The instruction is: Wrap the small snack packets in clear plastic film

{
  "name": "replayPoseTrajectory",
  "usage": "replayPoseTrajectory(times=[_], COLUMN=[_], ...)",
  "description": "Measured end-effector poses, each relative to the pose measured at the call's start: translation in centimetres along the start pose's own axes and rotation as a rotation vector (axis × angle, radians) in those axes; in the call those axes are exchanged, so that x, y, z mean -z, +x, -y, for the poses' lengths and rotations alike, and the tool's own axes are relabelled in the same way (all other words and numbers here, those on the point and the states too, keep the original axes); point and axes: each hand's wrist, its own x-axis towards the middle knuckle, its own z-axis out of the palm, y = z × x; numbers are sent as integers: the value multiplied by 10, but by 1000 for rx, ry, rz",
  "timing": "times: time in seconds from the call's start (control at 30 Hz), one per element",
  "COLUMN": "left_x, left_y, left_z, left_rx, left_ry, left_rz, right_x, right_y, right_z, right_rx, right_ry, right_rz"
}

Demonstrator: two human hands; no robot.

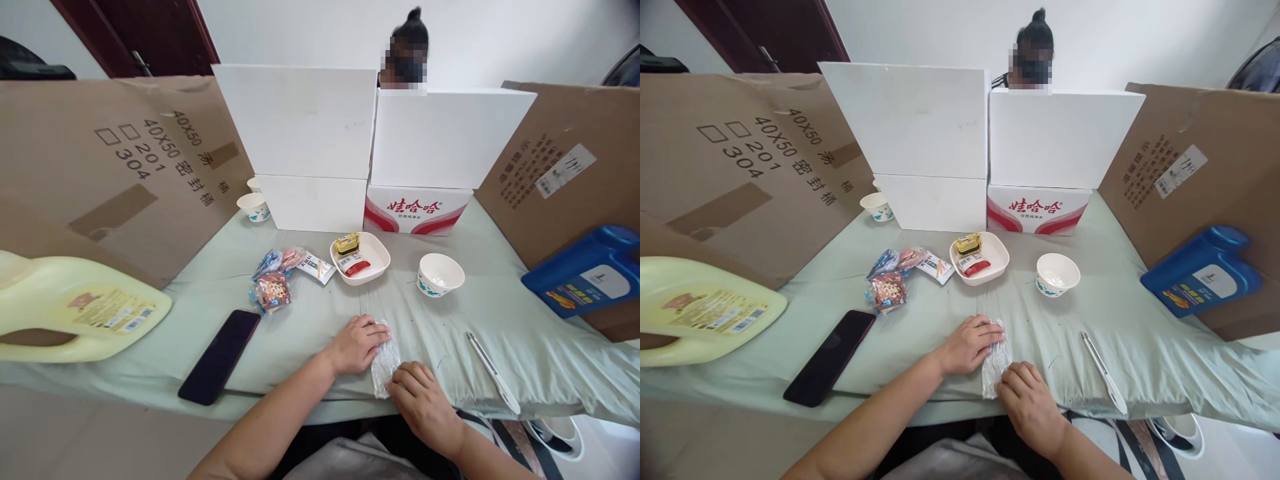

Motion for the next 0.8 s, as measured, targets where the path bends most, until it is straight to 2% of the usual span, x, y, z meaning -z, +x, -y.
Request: replayPoseTrajectory(times=[0.1, 0.23, 0.4, 0.5, 0.63, 0.73, 0.8], left_x=[1, 0, -4, -8, -10, -7, -4], left_y=[1, 1, -1, -1, -1, 0, 1], left_z=[0, 4, 13, 17, 19, 16, 12], left_rx=[43, 70, 88, 81, 85, 128, 166], left_ry=[-48, -132, -203, -243, -288, -345, -301], left_rz=[3, -2, -88, -152, -218, -261, -267], right_x=[7, 13, 0, -15, -31, -34, -36], right_y=[7, 31, 71, 86, 89, 87, 87], right_z=[-2, -17, -42, -51, -51, -47, -44], right_rx=[17, -80, -288, -353, -400, -405, -402], right_ry=[130, 176, -33, -125, -230, -282, -307], right_rz=[39, 111, 124, 117, 110, 101, 94])
